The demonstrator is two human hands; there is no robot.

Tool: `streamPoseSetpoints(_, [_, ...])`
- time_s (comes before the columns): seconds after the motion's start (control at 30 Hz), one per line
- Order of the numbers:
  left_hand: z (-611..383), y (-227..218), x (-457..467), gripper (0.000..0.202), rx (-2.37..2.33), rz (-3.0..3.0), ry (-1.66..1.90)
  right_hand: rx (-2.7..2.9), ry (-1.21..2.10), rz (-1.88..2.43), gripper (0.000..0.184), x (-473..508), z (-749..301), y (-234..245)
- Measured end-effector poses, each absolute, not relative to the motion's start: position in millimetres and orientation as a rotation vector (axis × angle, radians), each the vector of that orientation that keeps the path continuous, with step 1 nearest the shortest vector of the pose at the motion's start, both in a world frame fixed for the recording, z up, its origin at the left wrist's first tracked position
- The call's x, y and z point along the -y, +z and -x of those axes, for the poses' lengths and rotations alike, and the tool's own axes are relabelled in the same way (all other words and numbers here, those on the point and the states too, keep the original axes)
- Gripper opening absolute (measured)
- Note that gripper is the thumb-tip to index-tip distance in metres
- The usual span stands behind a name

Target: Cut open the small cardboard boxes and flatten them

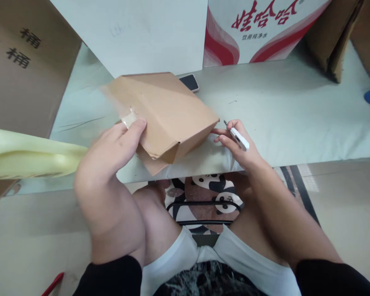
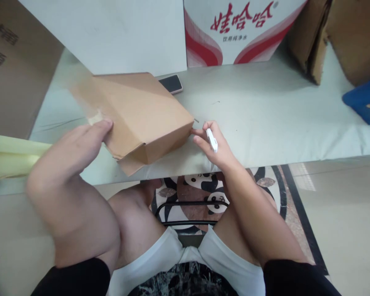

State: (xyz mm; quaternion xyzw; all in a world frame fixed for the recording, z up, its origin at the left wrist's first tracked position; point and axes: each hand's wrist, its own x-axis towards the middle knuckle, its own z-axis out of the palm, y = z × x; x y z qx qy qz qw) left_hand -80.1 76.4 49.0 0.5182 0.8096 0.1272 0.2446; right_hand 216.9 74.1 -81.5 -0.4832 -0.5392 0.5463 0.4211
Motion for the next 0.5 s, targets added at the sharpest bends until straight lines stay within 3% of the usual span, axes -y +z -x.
streamPoseSetpoints(0.1, [81.3, 33.8, -80.5, 0.046, -2.006, -1.413, 0.598, 1.355, 1.354, 1.002, 0.063, -76.4, -208.9, -80.4])
streamPoseSetpoints(0.27, [66.1, 7.7, -88.0, 0.037, -1.225, -1.236, 1.242, 1.270, 1.098, 0.904, 0.063, -82.0, -203.0, -87.8])
streamPoseSetpoints(0.5, [55.4, -4.5, -90.0, 0.034, -1.095, -1.008, 1.176, 1.247, 1.142, 0.923, 0.068, -78.9, -207.2, -82.7])
